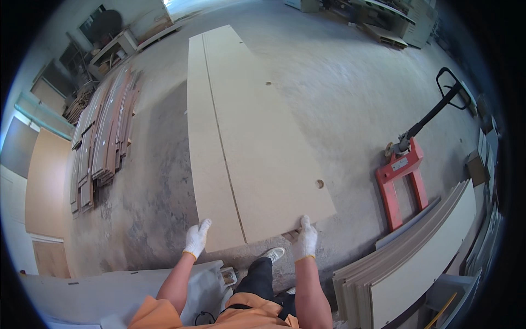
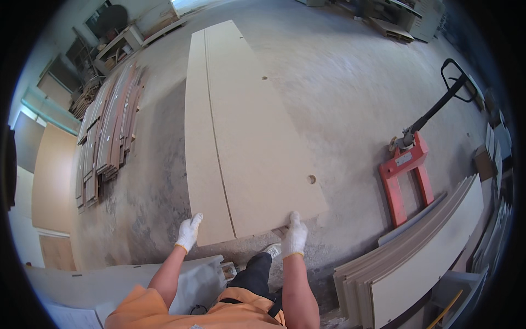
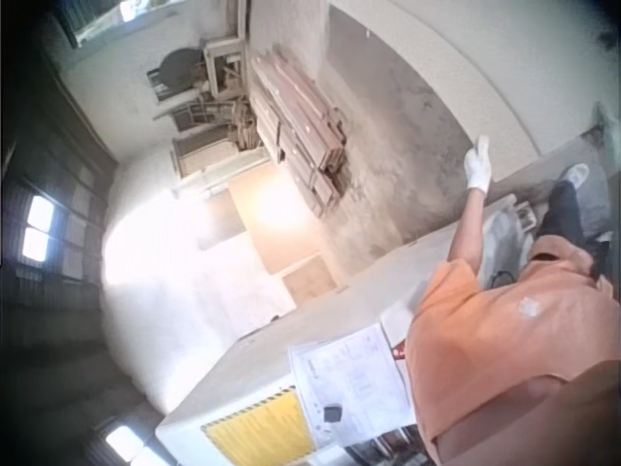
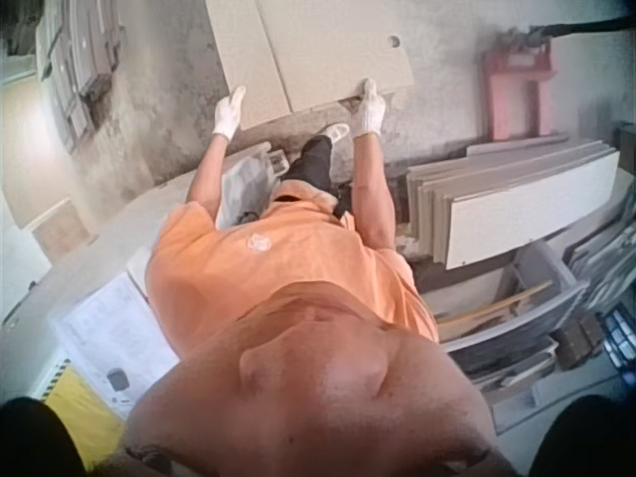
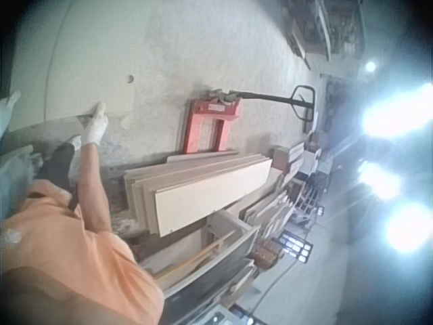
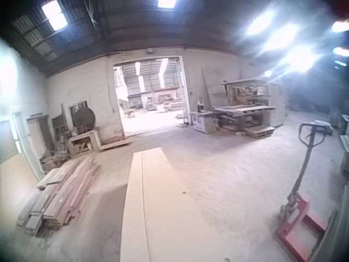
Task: The person repeatedly picks up large wood panels from a stack, places them on a CNC machine bed, and uses a yellow pry bar to lift and remove them. The person stacks the removed panels on the floor and repeats the cycle with new panels.
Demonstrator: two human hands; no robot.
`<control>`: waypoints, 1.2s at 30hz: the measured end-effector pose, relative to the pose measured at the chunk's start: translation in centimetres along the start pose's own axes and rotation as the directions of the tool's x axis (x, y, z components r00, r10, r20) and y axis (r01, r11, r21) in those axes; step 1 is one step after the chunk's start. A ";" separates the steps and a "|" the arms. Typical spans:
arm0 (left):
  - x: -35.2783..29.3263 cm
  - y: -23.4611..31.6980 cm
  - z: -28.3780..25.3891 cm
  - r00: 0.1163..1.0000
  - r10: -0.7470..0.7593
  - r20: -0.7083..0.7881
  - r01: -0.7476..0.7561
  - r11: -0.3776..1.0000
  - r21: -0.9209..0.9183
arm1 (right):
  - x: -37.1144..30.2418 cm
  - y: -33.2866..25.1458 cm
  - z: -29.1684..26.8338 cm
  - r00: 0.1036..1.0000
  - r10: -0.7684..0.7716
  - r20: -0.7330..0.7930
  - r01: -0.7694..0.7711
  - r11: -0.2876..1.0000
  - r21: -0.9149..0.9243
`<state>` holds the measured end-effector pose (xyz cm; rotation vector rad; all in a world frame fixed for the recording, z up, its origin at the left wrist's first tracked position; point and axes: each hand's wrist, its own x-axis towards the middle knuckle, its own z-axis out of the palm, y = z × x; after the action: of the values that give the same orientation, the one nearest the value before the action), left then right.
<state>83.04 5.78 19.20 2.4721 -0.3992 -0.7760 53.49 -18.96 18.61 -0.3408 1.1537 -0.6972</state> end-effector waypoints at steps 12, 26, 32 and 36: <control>3.3 4.0 19.4 0.735 0.297 0.609 -0.667 0.476 0.573 | -4.1 -0.3 -26.4 0.884 -0.361 -0.296 -0.100 0.472 -0.876; -42.0 16.7 74.4 0.312 0.287 0.906 -0.749 0.661 0.048 | -23.5 5.8 -91.8 0.052 -0.150 -0.987 -0.362 0.919 -0.158; -45.1 13.7 87.6 0.539 0.338 0.771 -0.671 0.726 0.151 | -19.9 3.0 -104.3 0.171 -0.255 -0.952 -0.304 0.905 -0.297; -44.3 13.6 87.1 0.571 0.125 0.812 -0.422 0.892 0.160 | -20.4 1.1 -103.9 0.157 -0.197 -0.968 -0.392 0.887 -0.244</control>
<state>-5.72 -20.53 -14.86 2.0985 -1.3168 -1.7685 -46.06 5.77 -7.54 -0.1282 2.6992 -0.4521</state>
